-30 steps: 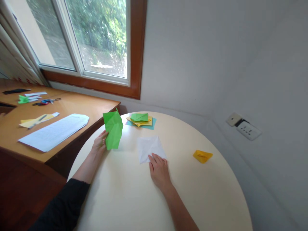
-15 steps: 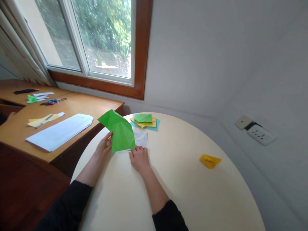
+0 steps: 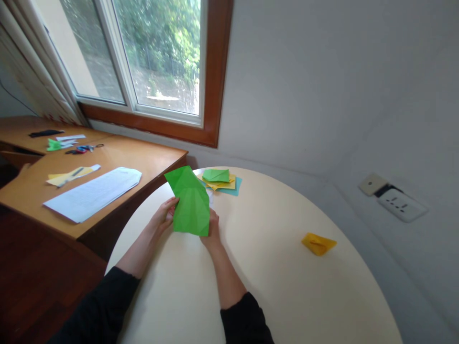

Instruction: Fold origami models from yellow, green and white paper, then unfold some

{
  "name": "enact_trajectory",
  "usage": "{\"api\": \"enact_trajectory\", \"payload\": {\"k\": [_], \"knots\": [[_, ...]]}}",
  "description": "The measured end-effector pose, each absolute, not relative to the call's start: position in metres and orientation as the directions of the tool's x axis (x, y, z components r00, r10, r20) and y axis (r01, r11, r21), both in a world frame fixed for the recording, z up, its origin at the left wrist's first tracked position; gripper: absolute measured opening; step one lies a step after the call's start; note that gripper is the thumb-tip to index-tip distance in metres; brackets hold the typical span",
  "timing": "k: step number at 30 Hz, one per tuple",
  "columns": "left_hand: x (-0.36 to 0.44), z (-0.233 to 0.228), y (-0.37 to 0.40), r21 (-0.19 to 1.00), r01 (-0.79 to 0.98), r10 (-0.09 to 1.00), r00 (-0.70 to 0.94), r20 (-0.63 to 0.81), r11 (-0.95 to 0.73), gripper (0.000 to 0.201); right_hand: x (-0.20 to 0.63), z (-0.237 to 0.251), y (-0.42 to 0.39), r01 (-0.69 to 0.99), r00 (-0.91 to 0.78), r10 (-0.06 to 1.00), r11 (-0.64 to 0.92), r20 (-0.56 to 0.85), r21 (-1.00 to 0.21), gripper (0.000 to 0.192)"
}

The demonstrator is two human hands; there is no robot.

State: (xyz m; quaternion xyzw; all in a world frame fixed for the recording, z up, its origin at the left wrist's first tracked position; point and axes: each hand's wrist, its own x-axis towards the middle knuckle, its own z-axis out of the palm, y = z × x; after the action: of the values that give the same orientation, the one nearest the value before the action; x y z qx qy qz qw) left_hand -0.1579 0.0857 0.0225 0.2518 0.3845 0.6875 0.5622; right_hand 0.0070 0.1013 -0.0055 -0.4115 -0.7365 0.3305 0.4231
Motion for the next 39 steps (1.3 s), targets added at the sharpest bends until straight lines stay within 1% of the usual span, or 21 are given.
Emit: {"api": "enact_trajectory", "payload": {"k": [1,2,4,5,6,8,10,12,13,16,19,21,23,25,27,30,32,36,39], "knots": [[-0.156,0.022,0.085,0.825,-0.561,0.968,-0.236,-0.091,-0.059,0.017,0.010,-0.006,0.103,0.160,-0.202,0.928,0.348,0.314,-0.924,0.023],[-0.154,0.022,0.085,0.838,-0.544,0.970,-0.224,-0.098,-0.041,0.018,0.013,-0.005,0.104,-0.002,-0.124,0.959,0.257,0.255,-0.966,0.028],[-0.149,0.022,0.084,0.859,-0.513,0.975,-0.191,-0.114,0.000,0.019,0.021,-0.002,0.104,-0.261,-0.057,0.989,0.118,0.138,-0.958,0.037],[-0.146,0.022,0.083,0.864,-0.502,0.977,-0.172,-0.126,0.023,0.019,0.026,0.000,0.103,-0.344,-0.070,0.993,0.061,0.091,-0.937,0.042],[-0.143,0.022,0.082,0.868,-0.495,0.978,-0.154,-0.142,0.048,0.019,0.031,0.003,0.101,-0.390,-0.115,0.992,0.009,0.059,-0.921,0.048],[-0.136,0.023,0.081,0.870,-0.483,0.976,-0.123,-0.178,0.097,0.020,0.044,0.008,0.095,-0.400,-0.204,0.978,-0.043,0.043,-0.915,0.056],[-0.129,0.024,0.079,0.871,-0.471,0.973,-0.099,-0.206,0.137,0.020,0.058,0.011,0.088,-0.360,-0.238,0.967,-0.002,0.090,-0.933,0.060],[-0.120,0.025,0.076,0.877,-0.453,0.974,-0.074,-0.216,0.160,0.020,0.074,0.011,0.079,-0.324,-0.245,0.961,0.040,0.124,-0.945,0.055],[-0.116,0.025,0.075,0.880,-0.444,0.975,-0.056,-0.216,0.170,0.020,0.083,0.010,0.075,-0.323,-0.240,0.963,0.036,0.118,-0.946,0.052],[-0.100,0.025,0.068,0.887,-0.415,0.978,0.036,-0.205,0.201,0.021,0.108,0.007,0.060,-0.384,-0.186,0.982,-0.045,0.030,-0.922,0.042],[-0.084,0.025,0.059,0.892,-0.372,0.963,0.184,-0.199,0.256,0.020,0.131,0.005,0.046,-0.436,-0.134,0.989,-0.119,-0.066,-0.892,0.034],[-0.073,0.025,0.054,0.885,-0.358,0.937,0.288,-0.197,0.296,0.019,0.142,0.005,0.039,-0.447,-0.116,0.985,-0.169,-0.130,-0.878,0.033],[-0.065,0.025,0.049,0.874,-0.367,0.918,0.351,-0.185,0.317,0.020,0.148,0.003,0.036,-0.439,-0.118,0.979,-0.200,-0.165,-0.876,0.035],[-0.059,0.024,0.047,0.862,-0.378,0.911,0.361,-0.198,0.338,0.025,0.150,0.001,0.036,-0.412,-0.122,0.979,-0.201,-0.165,-0.889,0.036],[-0.056,0.023,0.047,0.846,-0.381,0.907,0.340,-0.249,0.374,0.026,0.150,0.000,0.037,-0.382,-0.134,0.978,-0.198,-0.158,-0.903,0.036],[-0.056,0.022,0.047,0.820,-0.383,0.898,0.294,-0.328,0.425,0.021,0.149,0.000,0.039,-0.374,-0.155,0.975,-0.207,-0.160,-0.904,0.037],[-0.056,0.024,0.047,0.810,-0.382,0.891,0.282,-0.356,0.444,0.019,0.149,0.001,0.039,-0.376,-0.163,0.973,-0.216,-0.166,-0.901,0.036],[-0.056,0.027,0.046,0.790,-0.391,0.875,0.313,-0.369,0.473,0.019,0.150,0.003,0.040,-0.387,-0.165,0.973,-0.216,-0.163,-0.896,0.033],[-0.055,0.027,0.047,0.784,-0.416,0.881,0.319,-0.350,0.462,0.018,0.150,0.000,0.042,-0.410,-0.121,0.987,-0.150,-0.109,-0.900,0.034]]}}
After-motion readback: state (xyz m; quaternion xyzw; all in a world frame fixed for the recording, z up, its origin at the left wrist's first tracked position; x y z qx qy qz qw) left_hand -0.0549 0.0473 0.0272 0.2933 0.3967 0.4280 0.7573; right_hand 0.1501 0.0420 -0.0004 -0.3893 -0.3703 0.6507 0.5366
